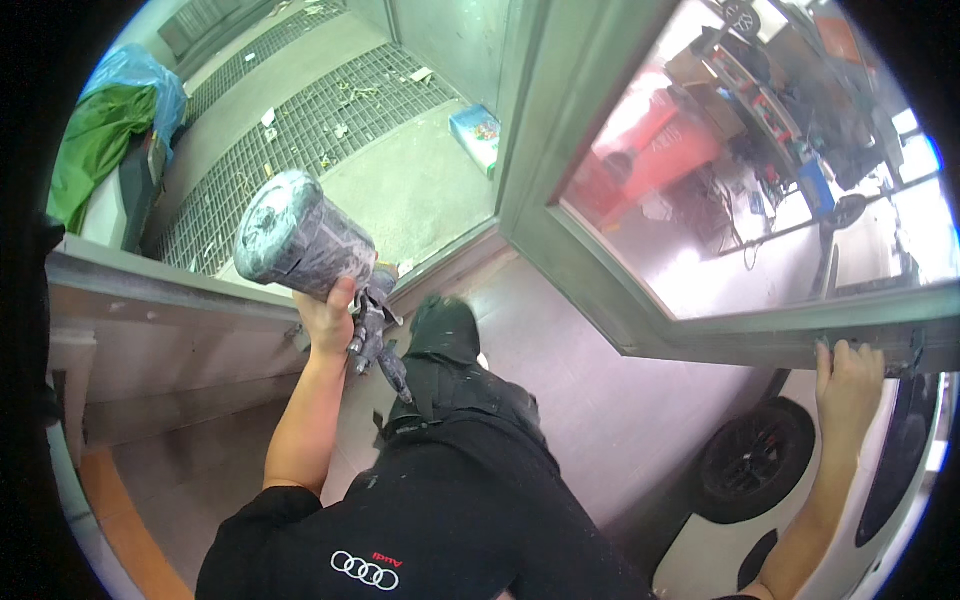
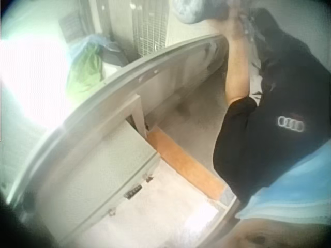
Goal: The person mixes a white liquid in a small container using a stirrer, then pours it into a spray gun. They walk to a car covered with masking paper and begin spray painting the front bumper and hood area.
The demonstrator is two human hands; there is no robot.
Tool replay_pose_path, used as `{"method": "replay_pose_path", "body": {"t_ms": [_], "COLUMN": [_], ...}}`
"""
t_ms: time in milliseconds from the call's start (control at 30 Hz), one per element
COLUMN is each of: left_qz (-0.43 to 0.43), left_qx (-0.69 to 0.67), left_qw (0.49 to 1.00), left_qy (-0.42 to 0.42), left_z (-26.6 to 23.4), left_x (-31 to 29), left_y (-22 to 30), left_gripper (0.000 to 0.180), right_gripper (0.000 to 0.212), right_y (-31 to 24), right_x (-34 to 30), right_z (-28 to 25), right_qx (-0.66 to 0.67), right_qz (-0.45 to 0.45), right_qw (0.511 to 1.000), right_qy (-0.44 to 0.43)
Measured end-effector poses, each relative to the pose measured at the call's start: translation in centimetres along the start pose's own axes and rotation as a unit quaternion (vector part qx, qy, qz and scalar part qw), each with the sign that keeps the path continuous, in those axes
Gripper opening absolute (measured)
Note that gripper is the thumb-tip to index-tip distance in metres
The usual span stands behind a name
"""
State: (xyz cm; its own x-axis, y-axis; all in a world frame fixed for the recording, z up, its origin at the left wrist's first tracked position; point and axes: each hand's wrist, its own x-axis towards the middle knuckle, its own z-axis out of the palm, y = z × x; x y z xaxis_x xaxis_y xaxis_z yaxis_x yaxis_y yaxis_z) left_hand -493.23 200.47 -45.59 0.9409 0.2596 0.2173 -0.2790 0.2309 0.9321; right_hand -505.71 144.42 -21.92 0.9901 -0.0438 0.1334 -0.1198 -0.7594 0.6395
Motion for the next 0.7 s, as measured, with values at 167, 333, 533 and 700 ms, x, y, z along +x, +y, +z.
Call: {"method": "replay_pose_path", "body": {"t_ms": [167, 333, 533, 700], "left_qz": [0.047, 0.049, 0.039, -0.076], "left_qx": [-0.01, 0.014, 0.061, 0.132], "left_qw": [0.998, 0.998, 0.994, 0.988], "left_qy": [0.028, 0.023, 0.077, 0.016], "left_z": [1.6, -2.2, -2.7, -2.9], "left_x": [12.9, 22.9, 43.9, 58.4], "left_y": [-1.5, -10.9, -12.3, -2.3], "left_gripper": [0.074, 0.082, 0.089, 0.085], "right_gripper": [0.027, 0.029, 0.033, 0.037], "right_y": [5.9, 2.6, -21.8, -39.0], "right_x": [9.8, 16.4, 30.7, 35.9], "right_z": [5.0, 11.5, 13.8, 6.4], "right_qx": [0.015, -0.075, 0.155, 0.387], "right_qz": [-0.031, -0.054, -0.027, 0.013], "right_qw": [0.997, 0.992, 0.974, 0.841], "right_qy": [-0.064, -0.088, -0.161, -0.378]}}
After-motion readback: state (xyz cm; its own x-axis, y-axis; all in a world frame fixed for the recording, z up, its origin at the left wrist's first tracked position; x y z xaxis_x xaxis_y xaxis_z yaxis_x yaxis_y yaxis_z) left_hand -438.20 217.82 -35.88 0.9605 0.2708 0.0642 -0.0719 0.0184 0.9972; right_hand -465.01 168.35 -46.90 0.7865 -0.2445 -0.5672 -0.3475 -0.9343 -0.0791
